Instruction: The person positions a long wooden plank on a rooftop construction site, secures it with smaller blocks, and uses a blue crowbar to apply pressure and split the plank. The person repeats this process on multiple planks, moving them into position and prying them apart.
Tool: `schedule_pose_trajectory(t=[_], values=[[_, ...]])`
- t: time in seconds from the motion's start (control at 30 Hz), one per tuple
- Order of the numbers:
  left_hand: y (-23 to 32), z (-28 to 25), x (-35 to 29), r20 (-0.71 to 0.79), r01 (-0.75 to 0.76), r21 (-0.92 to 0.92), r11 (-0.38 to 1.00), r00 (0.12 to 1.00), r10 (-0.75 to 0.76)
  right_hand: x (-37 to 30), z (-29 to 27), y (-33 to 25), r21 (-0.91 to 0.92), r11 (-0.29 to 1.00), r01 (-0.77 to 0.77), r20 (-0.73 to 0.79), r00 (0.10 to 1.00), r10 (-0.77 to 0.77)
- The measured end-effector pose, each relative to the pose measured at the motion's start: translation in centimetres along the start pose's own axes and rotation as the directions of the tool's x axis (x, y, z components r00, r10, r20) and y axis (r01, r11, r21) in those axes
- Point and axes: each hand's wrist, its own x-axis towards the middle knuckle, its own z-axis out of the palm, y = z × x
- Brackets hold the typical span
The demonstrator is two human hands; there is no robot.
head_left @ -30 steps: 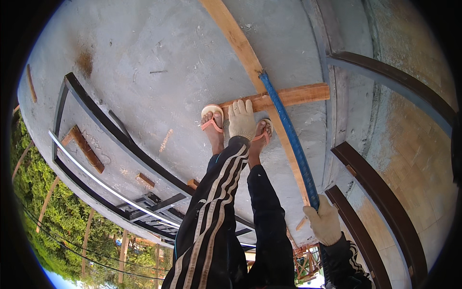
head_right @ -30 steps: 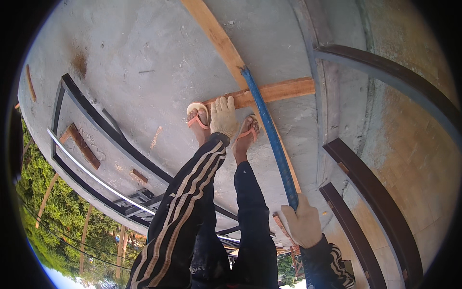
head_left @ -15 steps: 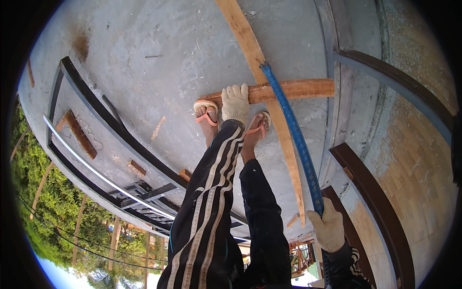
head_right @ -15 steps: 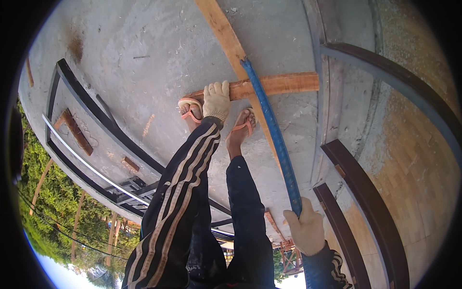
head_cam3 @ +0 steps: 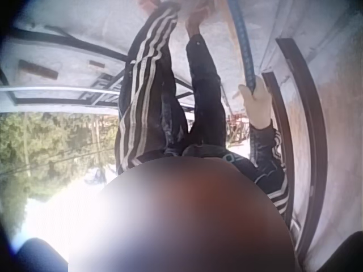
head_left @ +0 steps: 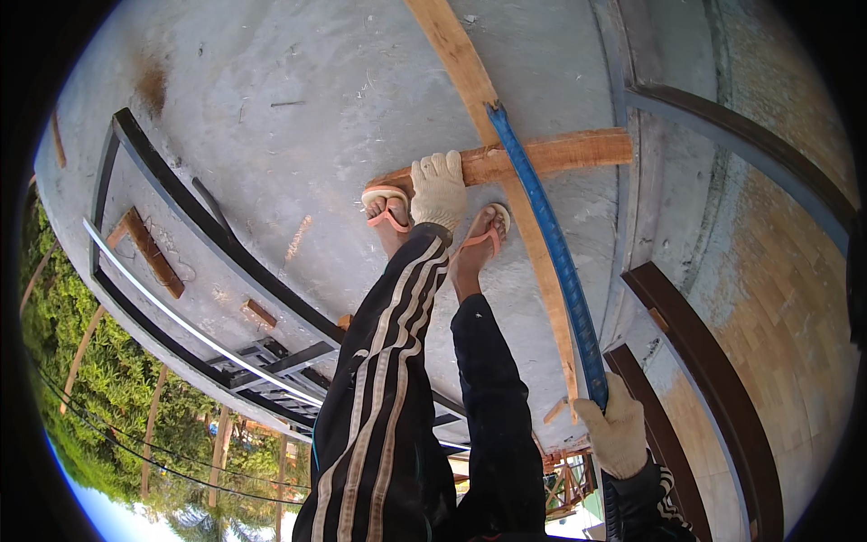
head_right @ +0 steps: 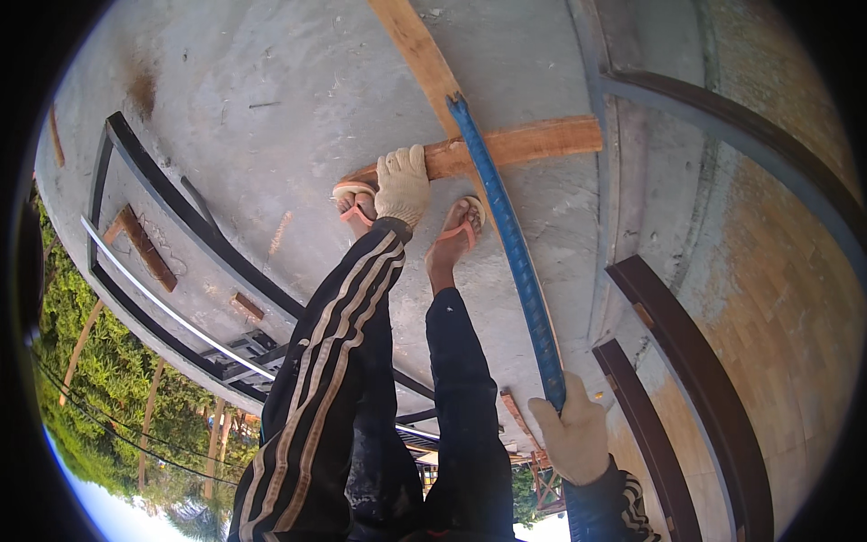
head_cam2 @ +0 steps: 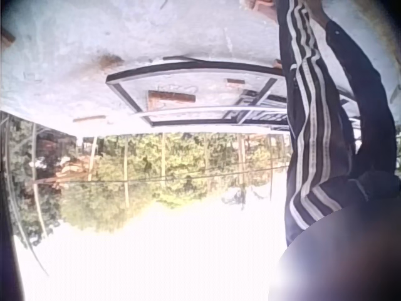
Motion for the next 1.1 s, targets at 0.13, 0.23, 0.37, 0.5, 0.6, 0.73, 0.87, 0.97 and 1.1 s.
schedule_pose_trajectory(t=[0.13,0.23,0.37,0.5,0.6,0.73,0.87,0.97,1.1], values=[[-0.3,-0.3,0.2,-0.006,-0.008,0.038,0.999,1.0,0.008,-0.6,-0.2,-0.4,0.012,0.999,-0.035,0.038,0.999,0.034],[-0.3,-0.2,0.4,0.055,0.021,0.028,0.999,0.998,-0.022,-0.4,0.5,0.5,0.016,0.997,-0.078,0.046,0.996,0.077],[-0.5,0.3,1.0,0.082,0.003,0.092,0.996,0.997,-0.011,1.8,3.1,4.1,-0.121,0.993,-0.006,-0.05,0.999,0.0],[-0.8,0.4,1.6,0.117,0.008,0.085,0.996,0.993,-0.018,3.5,4.9,7.9,-0.16,0.987,0.026,-0.097,0.994,-0.042],[0.0,-1.0,1.1,0.127,0.035,0.02,0.999,0.991,-0.037,1.3,4.6,9.3,-0.233,0.97,0.073,-0.172,0.978,-0.115],[4.7,-4.9,-2.4,0.08,0.241,-0.343,0.908,0.97,-0.228,-6.5,4.6,10.5,-0.452,0.843,-0.29,-0.292,0.942,0.168],[12.8,-7.9,-6.4,0.753,0.756,-0.652,-0.047,0.639,-0.158,-5.5,5.7,15.3,-0.431,0.851,-0.3,-0.227,0.949,0.219],[19.5,-7.4,-8.1,0.848,0.746,-0.503,-0.436,0.523,-0.086,-1.7,6.0,20.0,-0.45,0.856,-0.256,-0.196,0.963,0.185],[21.9,-3.8,-8.2,0.772,0.814,-0.572,-0.105,0.49,-0.404,0.9,6.9,24.1,-0.459,0.858,-0.232,-0.154,0.971,0.18]])
